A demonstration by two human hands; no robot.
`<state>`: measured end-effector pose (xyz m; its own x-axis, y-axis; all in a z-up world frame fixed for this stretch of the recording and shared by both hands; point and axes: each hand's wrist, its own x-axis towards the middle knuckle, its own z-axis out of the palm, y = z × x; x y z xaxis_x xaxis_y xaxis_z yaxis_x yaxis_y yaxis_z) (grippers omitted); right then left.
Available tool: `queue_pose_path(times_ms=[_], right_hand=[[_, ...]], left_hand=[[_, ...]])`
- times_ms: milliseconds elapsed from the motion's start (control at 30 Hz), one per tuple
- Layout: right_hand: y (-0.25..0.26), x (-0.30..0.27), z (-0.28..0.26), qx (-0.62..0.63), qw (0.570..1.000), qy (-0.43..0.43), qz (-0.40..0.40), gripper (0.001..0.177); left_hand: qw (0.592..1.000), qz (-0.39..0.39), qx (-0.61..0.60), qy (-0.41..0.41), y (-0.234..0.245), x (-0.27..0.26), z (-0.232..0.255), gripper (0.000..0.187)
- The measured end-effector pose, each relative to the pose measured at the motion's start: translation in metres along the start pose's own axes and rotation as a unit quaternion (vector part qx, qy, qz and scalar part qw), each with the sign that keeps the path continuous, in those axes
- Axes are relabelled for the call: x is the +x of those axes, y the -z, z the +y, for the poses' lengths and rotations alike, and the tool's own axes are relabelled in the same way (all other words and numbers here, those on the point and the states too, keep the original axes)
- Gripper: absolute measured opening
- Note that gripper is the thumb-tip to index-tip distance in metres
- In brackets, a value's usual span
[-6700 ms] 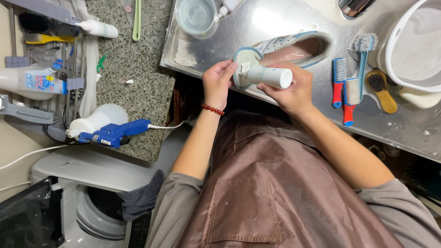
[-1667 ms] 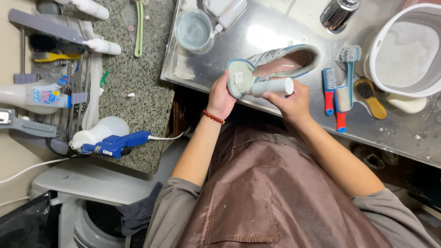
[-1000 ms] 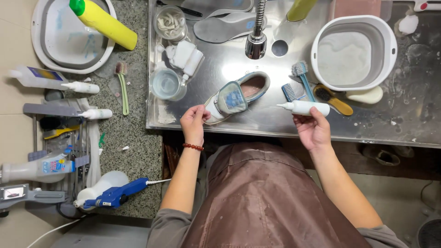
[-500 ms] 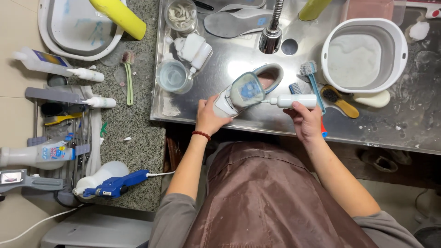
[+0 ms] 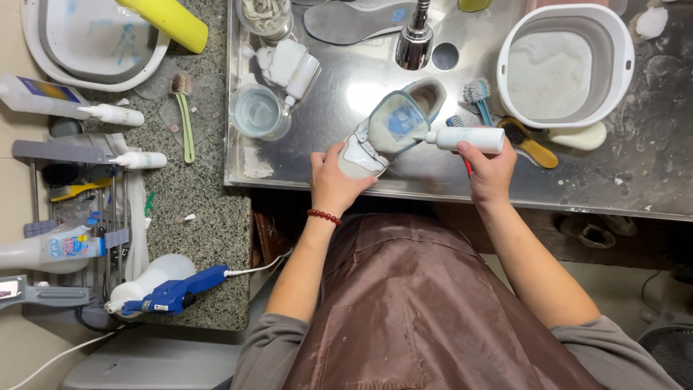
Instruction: The person sprays a sneaker with a blue spray gun, then picks up a white bottle and applies a liquid to the shoe's interior and exterior surfaces. The person rotates the shoe to reach different areas and later rinses their hands under the sink faucet.
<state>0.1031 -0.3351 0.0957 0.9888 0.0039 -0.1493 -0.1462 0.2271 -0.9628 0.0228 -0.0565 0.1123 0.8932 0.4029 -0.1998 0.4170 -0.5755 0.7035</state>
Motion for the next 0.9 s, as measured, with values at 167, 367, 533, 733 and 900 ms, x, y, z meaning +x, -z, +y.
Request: queue_pose_path(times_ms=[167,367,533,733,900], right_hand=[[-0.017,-0.006,-0.003,-0.060,0.997,0.015,-0.036,0.035],[-0.029,0.004,-0.012,-0.117,0.990,0.036,-0.065,0.037],[-0.035,0.008,-0.015,-0.122,0.989,0.043,-0.072,0.036],[-0.031,0.013,-0.008,0.025,0.999,-0.022,-0.033,0.039],[-0.005,0.011,-0.006,0.271,0.949,-0.158,0.018,0.049]], left_hand=[[0.998,-0.023,0.020,0.048,0.007,-0.006,0.030,0.093],[0.997,-0.031,0.028,0.062,0.007,-0.008,0.040,0.095],[0.998,-0.024,0.025,0.057,0.005,-0.008,0.038,0.096],[0.997,-0.027,-0.063,0.040,-0.021,-0.001,-0.003,0.103],[0.926,-0.129,-0.337,0.109,-0.040,0.013,-0.028,0.100]])
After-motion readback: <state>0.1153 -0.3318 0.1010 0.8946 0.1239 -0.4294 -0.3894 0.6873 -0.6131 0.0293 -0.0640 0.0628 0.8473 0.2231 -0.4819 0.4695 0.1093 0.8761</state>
